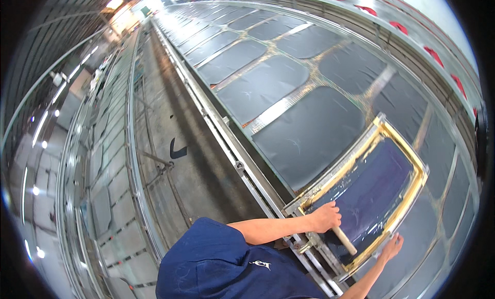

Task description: The person uses a squeegee to pull ink across a screen printing frame mounted on a large curved surface. They repeatedly lift and reposition the frame to cover different sections of the surface, maintaining consistent pressure and motion throughout.

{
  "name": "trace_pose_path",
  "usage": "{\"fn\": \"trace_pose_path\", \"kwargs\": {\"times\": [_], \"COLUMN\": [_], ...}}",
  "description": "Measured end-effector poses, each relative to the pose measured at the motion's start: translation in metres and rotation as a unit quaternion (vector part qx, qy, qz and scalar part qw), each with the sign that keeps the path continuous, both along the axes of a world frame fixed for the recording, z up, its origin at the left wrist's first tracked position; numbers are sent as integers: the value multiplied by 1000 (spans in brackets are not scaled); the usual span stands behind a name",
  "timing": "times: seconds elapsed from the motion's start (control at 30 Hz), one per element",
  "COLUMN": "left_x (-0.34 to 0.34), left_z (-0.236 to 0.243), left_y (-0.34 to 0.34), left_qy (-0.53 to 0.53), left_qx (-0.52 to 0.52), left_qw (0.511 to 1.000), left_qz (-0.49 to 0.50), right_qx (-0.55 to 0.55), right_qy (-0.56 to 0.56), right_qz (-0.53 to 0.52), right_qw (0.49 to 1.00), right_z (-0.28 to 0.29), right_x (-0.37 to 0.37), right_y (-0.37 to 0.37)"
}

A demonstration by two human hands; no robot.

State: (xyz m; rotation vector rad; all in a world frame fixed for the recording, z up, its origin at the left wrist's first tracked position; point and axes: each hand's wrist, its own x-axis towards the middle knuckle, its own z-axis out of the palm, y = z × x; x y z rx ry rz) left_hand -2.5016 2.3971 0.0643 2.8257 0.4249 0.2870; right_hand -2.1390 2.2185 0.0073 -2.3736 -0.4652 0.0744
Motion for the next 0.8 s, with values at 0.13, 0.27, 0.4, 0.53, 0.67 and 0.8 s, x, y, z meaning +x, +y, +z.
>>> {"fn": "trace_pose_path", "kwargs": {"times": [0.13,0.27,0.4,0.53,0.67,0.8], "left_x": [-26,-59,-129,-200,-255,-285], "left_z": [25,55,61,64,76,67], "left_y": [21,67,159,239,251,245], "left_qy": [-14,6,86,16,-32,-72], "left_qx": [-60,-52,-40,-48,-11,10], "left_qw": [998,997,994,998,998,997], "left_qz": [15,53,62,47,50,5], "right_qx": [-29,175,138,158,176,120], "right_qy": [64,101,86,101,92,98], "right_qz": [5,56,71,9,-26,-54], "right_qw": [998,978,984,982,980,987], "right_z": [83,114,60,41,39,68], "right_x": [-18,-78,-129,-219,-262,-280], "right_y": [22,79,172,240,269,282]}}
